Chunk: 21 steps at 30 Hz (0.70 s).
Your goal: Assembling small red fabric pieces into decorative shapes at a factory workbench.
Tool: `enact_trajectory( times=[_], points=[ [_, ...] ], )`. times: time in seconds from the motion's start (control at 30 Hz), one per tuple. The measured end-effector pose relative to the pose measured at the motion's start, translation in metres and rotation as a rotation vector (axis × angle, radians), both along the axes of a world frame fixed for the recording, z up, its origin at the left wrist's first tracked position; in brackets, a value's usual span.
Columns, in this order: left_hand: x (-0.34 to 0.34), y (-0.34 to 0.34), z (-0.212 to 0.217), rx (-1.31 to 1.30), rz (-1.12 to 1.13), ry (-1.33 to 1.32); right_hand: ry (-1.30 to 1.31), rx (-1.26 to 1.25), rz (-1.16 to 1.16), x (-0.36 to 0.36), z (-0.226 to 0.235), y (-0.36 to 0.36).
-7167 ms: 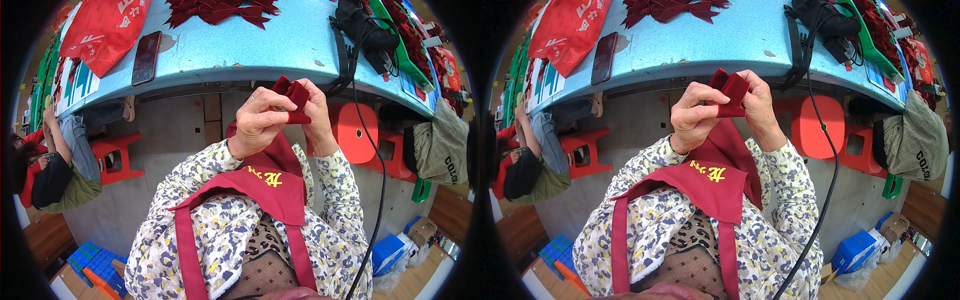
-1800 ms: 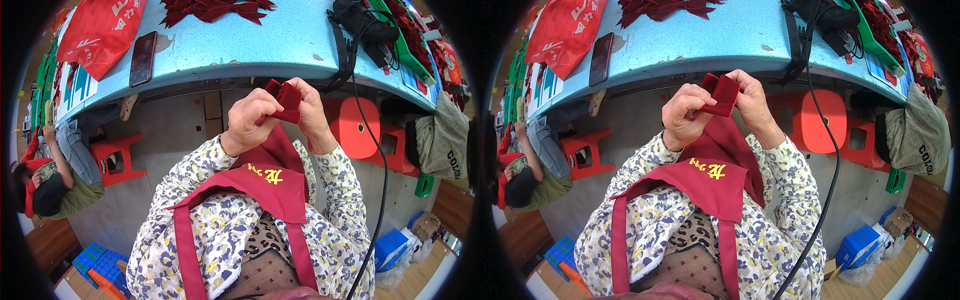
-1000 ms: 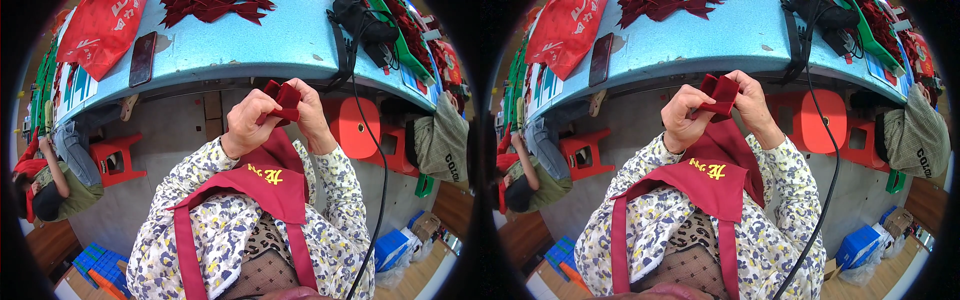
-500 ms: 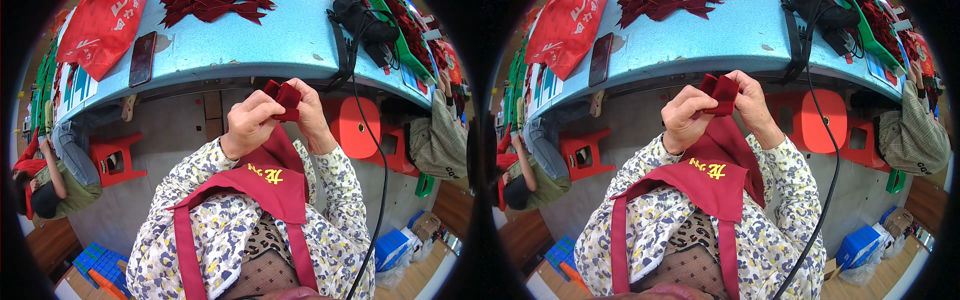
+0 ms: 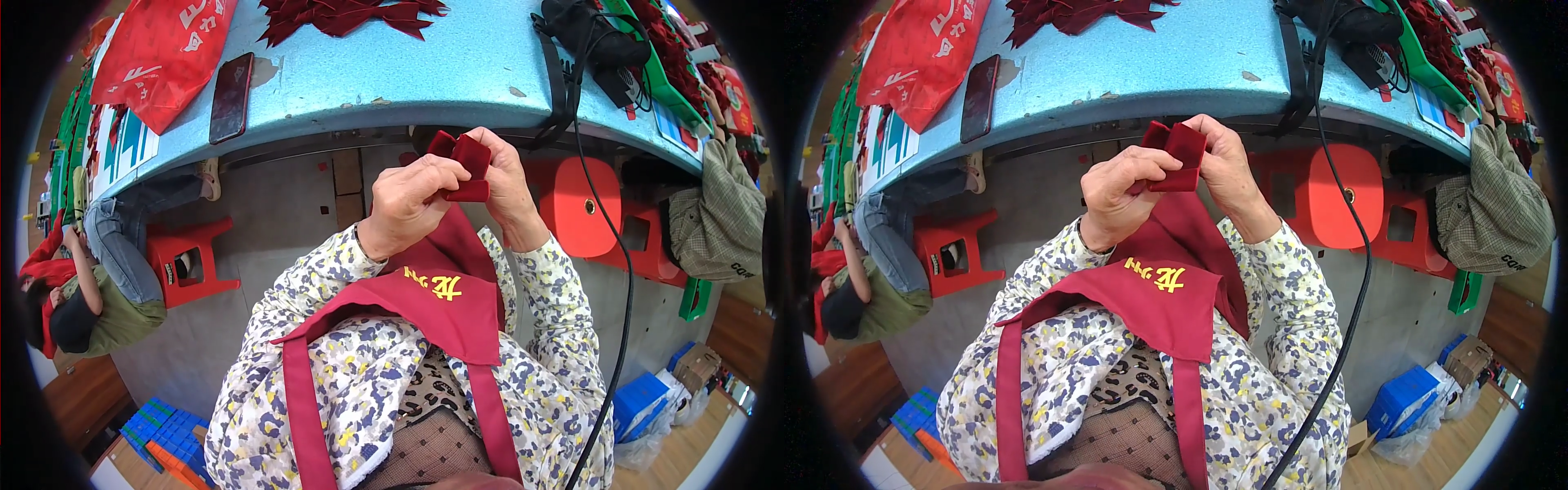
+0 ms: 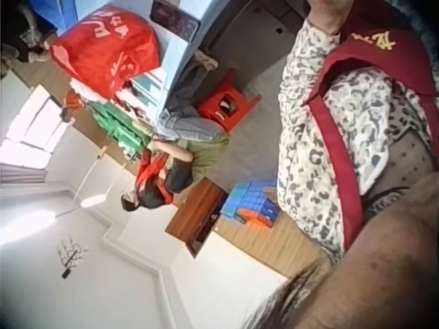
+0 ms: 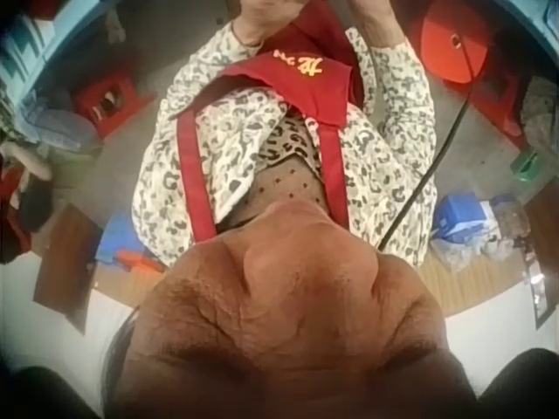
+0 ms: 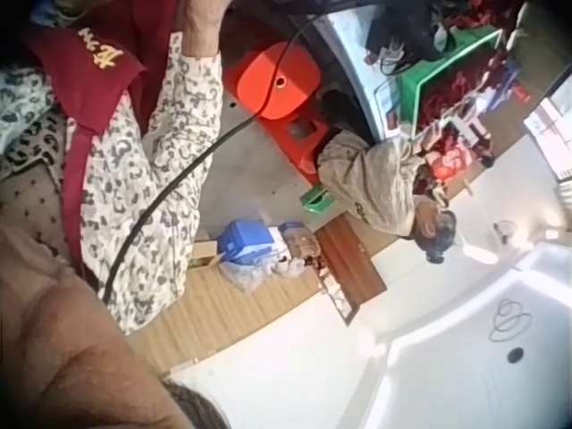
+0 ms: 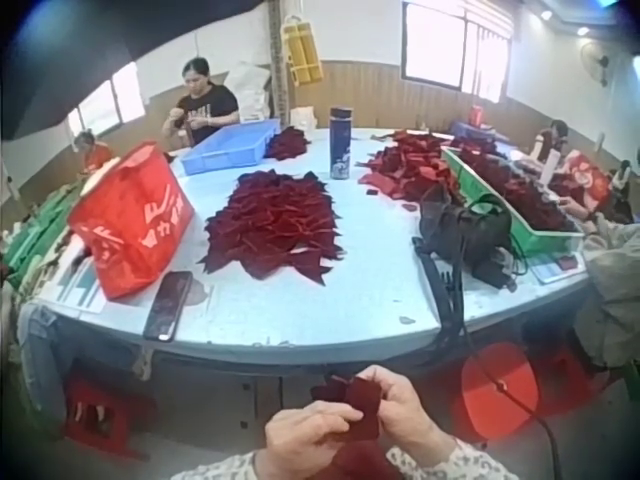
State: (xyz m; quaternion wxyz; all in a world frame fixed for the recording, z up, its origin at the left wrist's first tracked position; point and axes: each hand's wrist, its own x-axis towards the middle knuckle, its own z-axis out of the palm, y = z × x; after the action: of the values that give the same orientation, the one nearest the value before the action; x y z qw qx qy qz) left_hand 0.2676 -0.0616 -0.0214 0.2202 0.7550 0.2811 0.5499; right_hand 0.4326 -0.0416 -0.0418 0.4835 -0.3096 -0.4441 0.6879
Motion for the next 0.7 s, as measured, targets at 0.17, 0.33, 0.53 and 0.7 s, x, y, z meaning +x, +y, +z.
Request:
enact_trajectory(
  times=[0.17,0.33,0.53,0.7],
  points=[
    [0.0035,0.0010,-0.0021,0.028,0.002,-0.011,0.004,-0.012,-0.006,0.0003,0.0020,-0.0003],
    [0.0029,-0.0006,-0.0015,-0.014,-0.035,-0.013,0.008,-0.010,-0.004,0.0035,0.0004,0.0005],
    [0.0042,-0.0044,0.0016,-0.073,-0.082,0.007,0.018,-0.027,-0.015,0.0064,-0.0006,-0.0003],
    [0.0037,-0.0039,0.0055,-0.077,-0.127,0.006,0.024,-0.022,-0.004,0.0086,-0.0006,0.0011]
  ],
)
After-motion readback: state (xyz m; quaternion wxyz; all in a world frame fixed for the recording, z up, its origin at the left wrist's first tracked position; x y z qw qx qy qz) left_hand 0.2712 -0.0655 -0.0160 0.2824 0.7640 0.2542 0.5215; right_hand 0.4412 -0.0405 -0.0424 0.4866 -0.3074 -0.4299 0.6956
